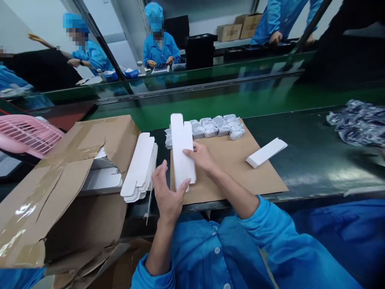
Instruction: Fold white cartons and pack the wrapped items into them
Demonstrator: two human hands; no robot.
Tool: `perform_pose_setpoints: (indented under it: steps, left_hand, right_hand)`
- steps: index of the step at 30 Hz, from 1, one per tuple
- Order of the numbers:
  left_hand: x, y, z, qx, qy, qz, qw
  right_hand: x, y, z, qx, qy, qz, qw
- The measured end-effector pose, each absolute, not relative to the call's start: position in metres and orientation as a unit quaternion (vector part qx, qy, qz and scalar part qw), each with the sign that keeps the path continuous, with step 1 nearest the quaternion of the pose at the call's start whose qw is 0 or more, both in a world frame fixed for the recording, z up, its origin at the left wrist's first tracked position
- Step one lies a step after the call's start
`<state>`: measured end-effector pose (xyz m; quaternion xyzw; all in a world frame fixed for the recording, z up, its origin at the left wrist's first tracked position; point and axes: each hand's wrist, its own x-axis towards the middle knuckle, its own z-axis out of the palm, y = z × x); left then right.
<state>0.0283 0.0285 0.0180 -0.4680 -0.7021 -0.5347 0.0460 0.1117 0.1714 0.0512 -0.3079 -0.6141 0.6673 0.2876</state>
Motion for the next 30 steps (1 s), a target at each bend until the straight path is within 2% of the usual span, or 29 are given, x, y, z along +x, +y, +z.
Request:
perform_pose_setpoints:
  steps: [2, 4, 6, 7, 9, 11, 13, 15, 17, 19, 24, 30]
  left_hand:
    - [0.025, 0.038, 0.019, -0.429, -0.662, -0.612, -0.066]
    - [0.014, 0.053, 0.02, -0.393, -0.628, -0.645, -0.188]
    - [0.003, 0.069, 0.019, -0.378, -0.614, -0.627, -0.296]
    - [0.0, 0.076, 0.017, -0.374, -0.612, -0.612, -0.332]
    - [0.0, 0.084, 0.015, -0.361, -0.611, -0.602, -0.365]
    - [0.002, 0.081, 0.016, -0.344, -0.605, -0.615, -0.372]
    - [0.003, 0.071, 0.02, -0.34, -0.591, -0.617, -0.394]
    - [-0.001, 0.058, 0.026, -0.358, -0.563, -0.588, -0.457]
    - [-0.008, 0.047, 0.031, -0.392, -0.529, -0.532, -0.532]
    - [-0.013, 0.04, 0.035, -0.429, -0.513, -0.486, -0.563]
    - [-0.004, 0.041, 0.037, -0.48, -0.568, -0.486, -0.459]
    - [0.002, 0.053, 0.038, -0.481, -0.647, -0.485, -0.34]
  right_hand:
    - [0.145, 0.193, 0.059, -0.279, -0.646, 0.681, 0.202]
    - [0.176, 0.207, 0.07, -0.226, -0.725, 0.647, 0.073]
    - [0.195, 0.209, 0.079, -0.186, -0.832, 0.521, -0.037]
    - [0.2, 0.206, 0.082, -0.187, -0.873, 0.447, -0.062]
    - [0.205, 0.191, 0.083, -0.237, -0.922, 0.305, -0.037]
    - [0.207, 0.172, 0.082, -0.277, -0.945, 0.17, 0.022]
    - [0.212, 0.154, 0.08, -0.261, -0.962, 0.053, 0.063]
    - [0.219, 0.145, 0.081, -0.214, -0.974, 0.007, 0.076]
    - [0.228, 0.143, 0.083, -0.17, -0.982, 0.011, 0.085]
    - [0.236, 0.145, 0.085, -0.134, -0.986, 0.016, 0.095]
    - [0.24, 0.135, 0.079, -0.116, -0.986, -0.051, 0.111]
    - [0.238, 0.121, 0.074, -0.143, -0.975, -0.147, 0.082]
